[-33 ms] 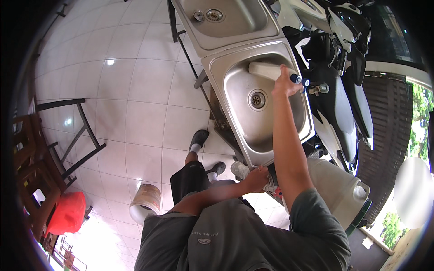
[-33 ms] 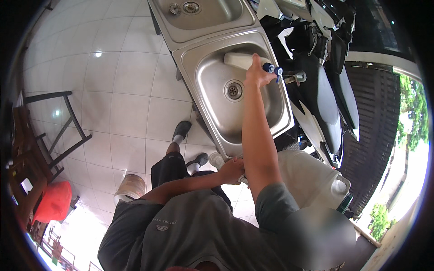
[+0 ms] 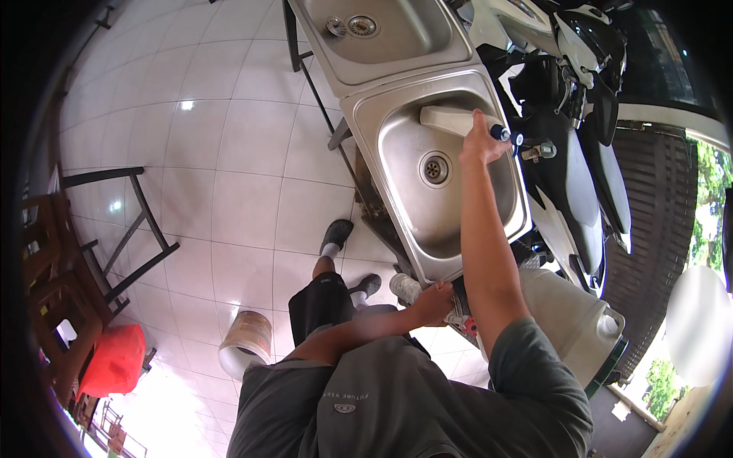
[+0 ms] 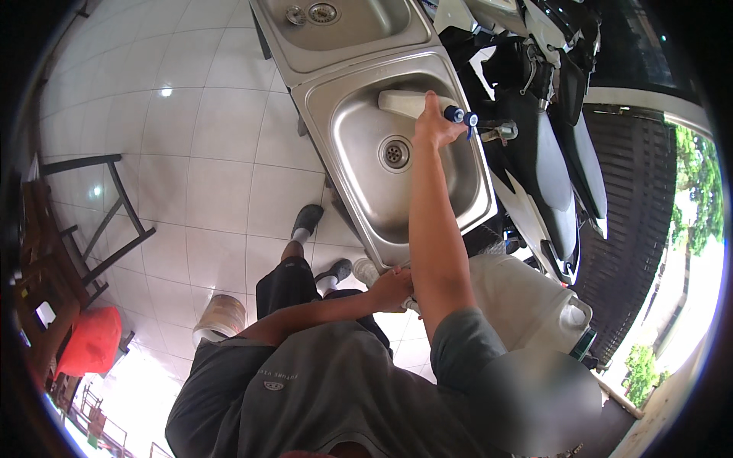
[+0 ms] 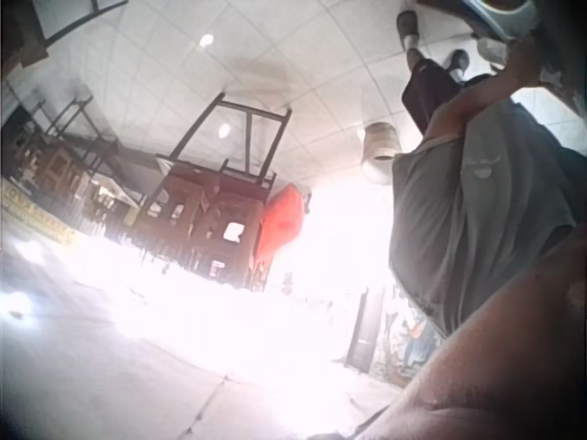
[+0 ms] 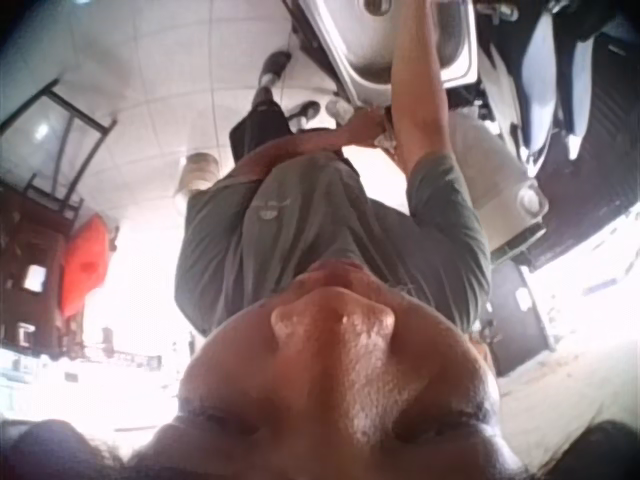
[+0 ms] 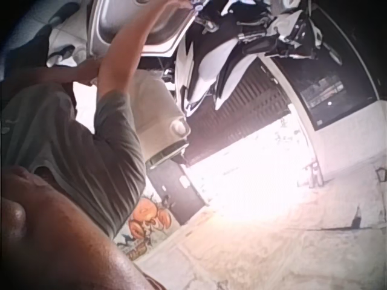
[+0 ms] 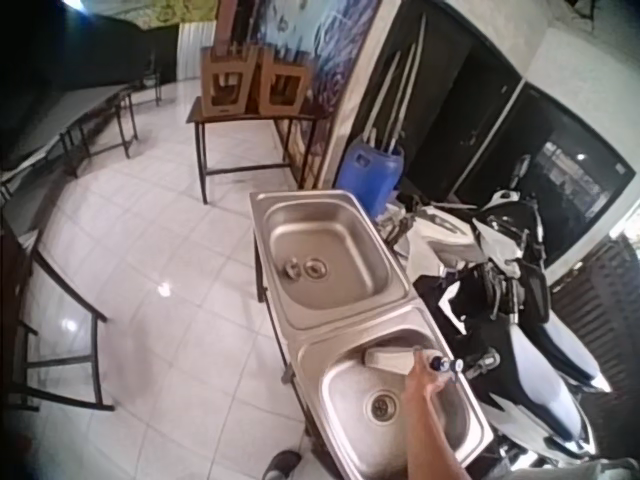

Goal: The person mops a tiled floor using a mop and bucket, moving around tables, chairs, and parked motorcycles. They refill a plastic bottle from a water dispenser and continue mopping different sections of the floor.

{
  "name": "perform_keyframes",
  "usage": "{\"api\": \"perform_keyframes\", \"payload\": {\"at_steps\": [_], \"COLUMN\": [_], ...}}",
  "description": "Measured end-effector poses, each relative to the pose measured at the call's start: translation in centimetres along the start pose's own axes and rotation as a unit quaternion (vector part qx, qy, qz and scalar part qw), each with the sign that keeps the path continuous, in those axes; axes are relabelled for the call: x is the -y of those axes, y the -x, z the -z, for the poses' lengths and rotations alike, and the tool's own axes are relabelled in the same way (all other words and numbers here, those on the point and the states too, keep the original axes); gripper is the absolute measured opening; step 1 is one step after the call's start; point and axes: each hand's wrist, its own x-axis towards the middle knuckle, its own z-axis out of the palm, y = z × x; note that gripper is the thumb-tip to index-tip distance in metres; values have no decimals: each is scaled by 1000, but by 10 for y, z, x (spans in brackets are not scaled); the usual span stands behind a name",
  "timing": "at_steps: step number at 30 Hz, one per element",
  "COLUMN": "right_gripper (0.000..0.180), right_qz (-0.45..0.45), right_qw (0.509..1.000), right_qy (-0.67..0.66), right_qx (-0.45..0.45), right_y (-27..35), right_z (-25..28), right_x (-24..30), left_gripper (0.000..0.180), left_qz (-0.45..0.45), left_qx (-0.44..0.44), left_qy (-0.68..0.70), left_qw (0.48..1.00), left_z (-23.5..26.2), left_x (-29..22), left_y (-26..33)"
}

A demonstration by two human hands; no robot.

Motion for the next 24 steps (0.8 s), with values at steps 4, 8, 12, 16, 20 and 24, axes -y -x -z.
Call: {"api": "perform_keyframes", "payload": {"at_steps": [4,8,12,16,20,24], "right_gripper": [92,85,94,95,76,88], "right_qz": [92,154,114,14,93,137], "right_qw": [981,972,988,999,981,944], "right_qy": [135,151,76,46,154,282], "right_qx": [105,97,74,26,76,99], "right_y": [4,-7,-14,-4,-7,-21], "right_z": [17,42,34,2,-7,11], "right_x": [32,46,59,55,38,31], "left_gripper": [31,39,35,29,30,32], "left_qz": [25,14,5,-11,-18,-10], "left_qx": [43,89,57,3,28,39], "left_qy": [17,21,1,-13,-28,-9], "left_qw": [999,996,998,1000,999,999], "left_z": [12,20,17,6,4,12], "left_x": [-1,0,1,3,1,2], "left_y": [-4,-4,-5,-2,-2,-3]}}
